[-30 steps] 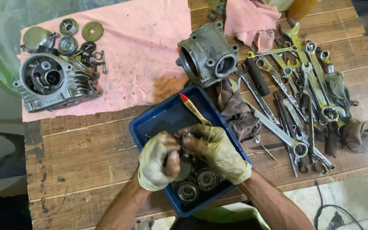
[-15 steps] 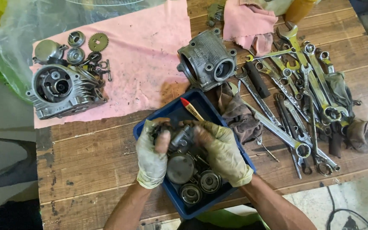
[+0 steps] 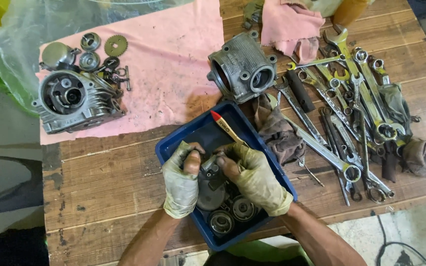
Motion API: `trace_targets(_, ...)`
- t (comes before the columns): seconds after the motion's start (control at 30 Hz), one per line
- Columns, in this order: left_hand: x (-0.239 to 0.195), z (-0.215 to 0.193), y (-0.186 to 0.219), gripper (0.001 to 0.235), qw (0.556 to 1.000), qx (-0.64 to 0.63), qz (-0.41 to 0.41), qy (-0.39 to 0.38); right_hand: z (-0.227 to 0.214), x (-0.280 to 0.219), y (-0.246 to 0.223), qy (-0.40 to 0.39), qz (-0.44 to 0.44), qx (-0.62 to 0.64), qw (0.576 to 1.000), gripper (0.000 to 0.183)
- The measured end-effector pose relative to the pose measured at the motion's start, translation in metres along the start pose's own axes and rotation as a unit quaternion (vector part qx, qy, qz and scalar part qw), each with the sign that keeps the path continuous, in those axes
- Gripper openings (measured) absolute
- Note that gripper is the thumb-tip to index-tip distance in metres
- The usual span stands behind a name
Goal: Cleaning a motorcycle camshaft and other engine parts using a small brush and cleaning fluid in a tray.
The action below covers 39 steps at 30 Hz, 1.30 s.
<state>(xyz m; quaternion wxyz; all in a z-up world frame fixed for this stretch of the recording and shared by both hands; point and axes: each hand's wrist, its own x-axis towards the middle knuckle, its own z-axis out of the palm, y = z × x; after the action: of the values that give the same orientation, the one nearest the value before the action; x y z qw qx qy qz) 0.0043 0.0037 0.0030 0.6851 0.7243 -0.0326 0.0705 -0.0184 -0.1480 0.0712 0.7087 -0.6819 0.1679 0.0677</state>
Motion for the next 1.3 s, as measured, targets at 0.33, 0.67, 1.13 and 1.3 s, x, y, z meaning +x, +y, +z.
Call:
trace_targets(0.33, -0.003, 0.001, 0.025, 0.025, 0.986, 0.040, 0.146, -0.069, -0.013, 0.013, 0.017, -0.046, 0.027, 0.050, 0.997, 0.022)
trace_targets(0.67, -0.002, 0.003, -0.007, 0.035, 0.993, -0.104, 0.039, 0.033, -0.002, -0.007, 0.012, -0.018, -0.030, 0.071, 0.997, 0.029)
trace_targets(1.13, -0.011, 0.004, 0.008, 0.047, 0.988, -0.131, -0.042, 0.067, 0.001, -0.015, 0.027, -0.114, -0.031, 0.287, 0.950, 0.029)
trace_targets(1.3, -0.010, 0.001, 0.024, 0.029, 0.966, 0.110, 0.231, 0.039, 0.012, 0.004, 0.049, 0.027, 0.024, 0.159, 0.987, 0.012)
